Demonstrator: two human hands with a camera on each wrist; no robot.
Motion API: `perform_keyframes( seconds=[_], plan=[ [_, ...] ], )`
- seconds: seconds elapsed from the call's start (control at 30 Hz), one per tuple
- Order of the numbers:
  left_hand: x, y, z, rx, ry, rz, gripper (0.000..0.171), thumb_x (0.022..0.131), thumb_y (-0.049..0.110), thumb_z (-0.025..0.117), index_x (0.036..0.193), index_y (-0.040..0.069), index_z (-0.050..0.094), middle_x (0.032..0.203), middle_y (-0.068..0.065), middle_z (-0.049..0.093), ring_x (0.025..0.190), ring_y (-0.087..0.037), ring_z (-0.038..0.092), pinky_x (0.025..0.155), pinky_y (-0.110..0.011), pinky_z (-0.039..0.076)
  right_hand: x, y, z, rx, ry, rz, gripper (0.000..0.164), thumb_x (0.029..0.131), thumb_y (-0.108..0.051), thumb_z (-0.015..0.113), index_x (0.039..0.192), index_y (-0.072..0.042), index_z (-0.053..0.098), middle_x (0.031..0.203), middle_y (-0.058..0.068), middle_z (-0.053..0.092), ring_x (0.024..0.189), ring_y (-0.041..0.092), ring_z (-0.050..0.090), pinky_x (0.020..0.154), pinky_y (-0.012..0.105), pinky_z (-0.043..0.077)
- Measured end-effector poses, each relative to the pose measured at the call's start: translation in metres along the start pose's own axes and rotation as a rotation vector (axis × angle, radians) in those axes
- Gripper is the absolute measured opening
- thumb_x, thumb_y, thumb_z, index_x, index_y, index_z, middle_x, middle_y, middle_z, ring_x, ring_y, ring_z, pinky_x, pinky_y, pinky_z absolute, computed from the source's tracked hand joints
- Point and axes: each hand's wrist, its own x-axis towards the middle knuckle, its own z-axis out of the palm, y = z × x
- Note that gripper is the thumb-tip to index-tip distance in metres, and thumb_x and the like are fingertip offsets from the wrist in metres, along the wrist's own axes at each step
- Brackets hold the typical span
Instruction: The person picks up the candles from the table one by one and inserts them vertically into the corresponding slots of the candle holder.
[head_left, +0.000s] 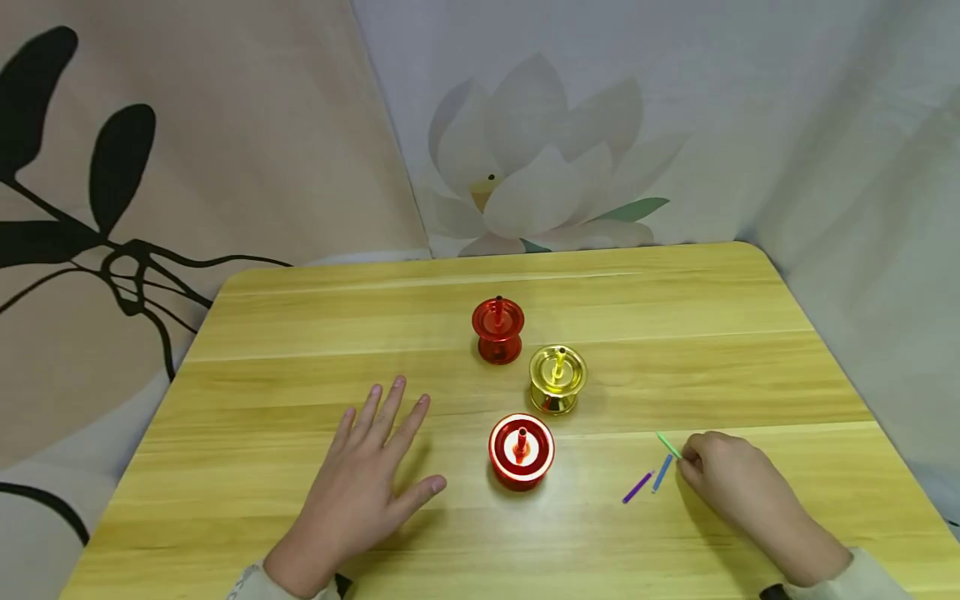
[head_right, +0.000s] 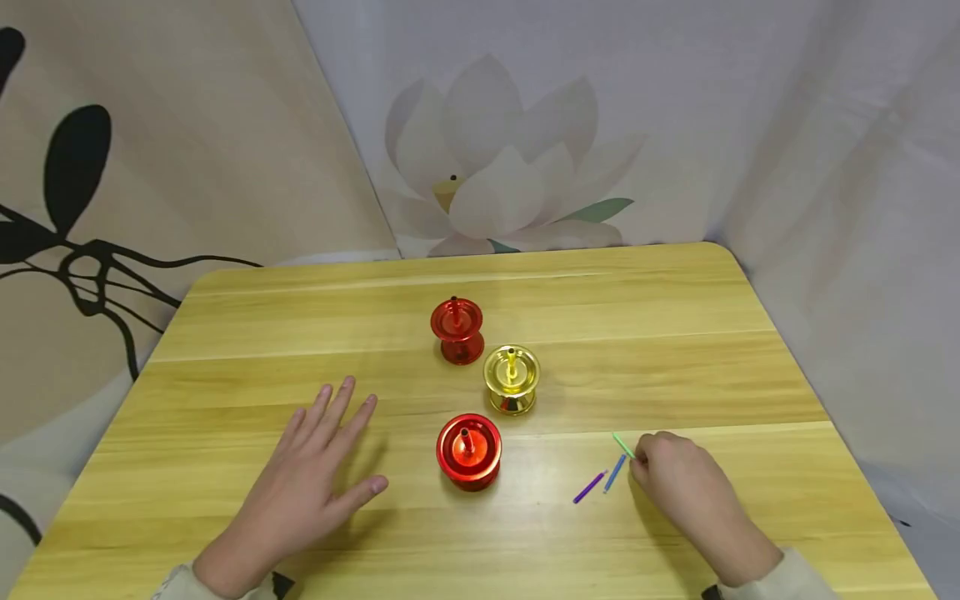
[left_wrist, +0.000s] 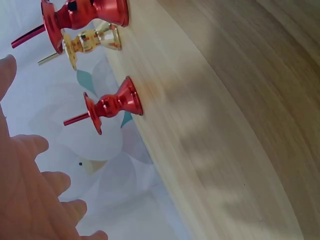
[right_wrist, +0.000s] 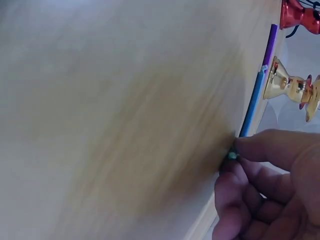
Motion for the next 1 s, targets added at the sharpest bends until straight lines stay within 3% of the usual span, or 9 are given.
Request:
perform_keyframes(
  seconds=[0.27,0.67,0.87,1.0],
  plan=[
    [0.001,0.001,0.006,-0.042,0.004,0.015,0.089,0.094,0.066,0.054,0.162,0.022,0.018,0.168,-0.009,0.003,0.152,-0.037,0.012,0.118,-0.056,0.026,-0.003,0.001,-0.002,0.023,-0.021,0.048,0.008,0.084,-0.008,0.069,0.076,-0.010,0.069,0.067,-0.005,0.056,0.060,0.012,0.046,0.054,0.033,0.046],
    [0.001,0.000,0.008,-0.065,0.010,0.013,0.089,0.094,0.065,0.054,0.162,0.020,0.019,0.167,-0.014,0.013,0.151,-0.039,0.015,0.117,-0.057,0.028,-0.007,0.001,-0.004,0.069,0.026,0.069,0.008,0.083,-0.011,0.067,0.078,-0.007,0.063,0.065,-0.006,0.055,0.056,0.011,0.045,0.051,0.029,0.044],
    [0.007,0.001,0.010,-0.213,-0.025,-0.085,0.103,0.090,0.060,0.067,0.163,0.013,0.012,0.167,-0.008,0.013,0.148,-0.033,0.027,0.111,-0.054,0.040,-0.009,-0.001,-0.004,0.091,0.077,0.065,0.010,0.081,-0.011,0.068,0.076,-0.010,0.059,0.063,-0.007,0.054,0.055,0.010,0.044,0.049,0.027,0.041],
    [0.013,-0.001,0.012,-0.305,-0.020,-0.153,0.107,0.087,0.056,0.073,0.163,0.014,0.010,0.166,-0.007,0.020,0.144,-0.033,0.036,0.109,-0.054,0.042,-0.009,-0.002,-0.005,0.104,0.104,0.061,0.010,0.082,-0.010,0.068,0.076,-0.010,0.060,0.065,-0.007,0.056,0.056,0.009,0.045,0.049,0.026,0.042]
  ],
)
